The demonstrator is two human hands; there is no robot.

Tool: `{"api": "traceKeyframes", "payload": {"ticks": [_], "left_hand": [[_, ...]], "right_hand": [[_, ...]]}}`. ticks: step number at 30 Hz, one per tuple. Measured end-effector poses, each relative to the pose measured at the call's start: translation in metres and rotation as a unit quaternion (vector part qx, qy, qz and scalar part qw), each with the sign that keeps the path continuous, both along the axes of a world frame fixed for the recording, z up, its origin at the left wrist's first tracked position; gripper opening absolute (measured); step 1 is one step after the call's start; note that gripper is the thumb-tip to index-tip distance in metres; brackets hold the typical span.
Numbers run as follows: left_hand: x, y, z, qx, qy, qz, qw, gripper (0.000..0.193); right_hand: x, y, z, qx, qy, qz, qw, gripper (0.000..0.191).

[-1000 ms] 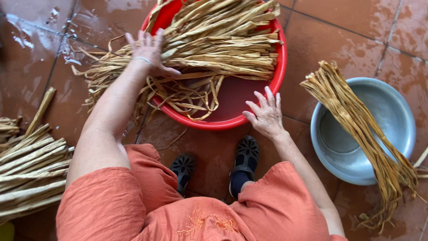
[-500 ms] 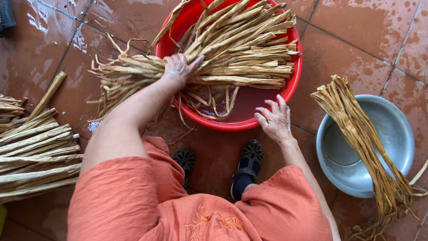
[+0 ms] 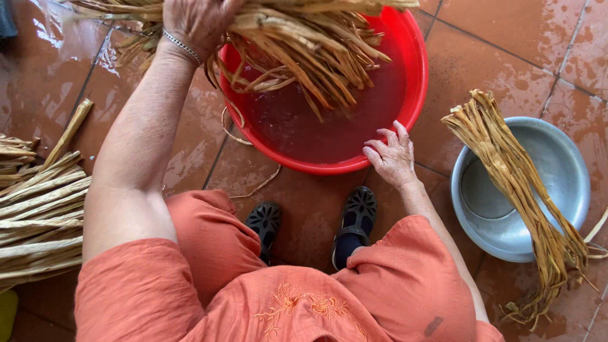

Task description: The person sits on the floor and soaks bundles of dried leaf strips in a red basin of water, pressing them under and drawing them through the water by hand. They then lay the wetted strips across a metal basin and repeat the soaking with more bundles.

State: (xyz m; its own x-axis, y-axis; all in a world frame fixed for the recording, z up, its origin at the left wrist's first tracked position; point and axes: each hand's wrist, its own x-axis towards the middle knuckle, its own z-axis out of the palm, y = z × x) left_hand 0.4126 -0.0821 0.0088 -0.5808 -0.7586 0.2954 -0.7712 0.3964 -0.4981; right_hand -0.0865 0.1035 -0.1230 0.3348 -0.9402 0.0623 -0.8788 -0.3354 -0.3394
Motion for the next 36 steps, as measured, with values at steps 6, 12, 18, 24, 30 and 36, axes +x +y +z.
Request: {"api": "traceKeyframes", "payload": {"ticks": [6, 12, 18, 24, 30, 36], "left_hand": [[0.016, 0.038, -0.038, 0.048, -0.119, -0.057, 0.99, 0.075], [-0.013, 0.049, -0.018, 0.085, -0.136, 0.059, 0.985, 0.116], [-0.09, 0.1, -0.01, 0.424, -0.003, 0.069, 0.903, 0.019], [-0.094, 0.173, -0.108, 0.741, -0.152, 0.189, 0.626, 0.026], [-0.064, 0.168, -0.184, 0.702, -0.127, 0.157, 0.683, 0.029], [-0.053, 0.191, -0.2, 0.696, -0.156, 0.136, 0.688, 0.036]], "right_hand": [[-0.001, -0.001, 0.0, -0.019, 0.007, 0.001, 1.0, 0.029], [-0.006, -0.001, -0.013, -0.047, 0.005, 0.014, 0.999, 0.023], [-0.006, -0.001, -0.016, -0.037, -0.008, 0.032, 0.999, 0.021], [-0.002, 0.0, -0.012, -0.009, -0.016, 0.024, 1.0, 0.022], [-0.002, 0.001, -0.009, -0.023, -0.025, 0.02, 0.999, 0.021], [-0.002, 0.0, -0.01, -0.021, -0.024, 0.025, 0.999, 0.021]]}}
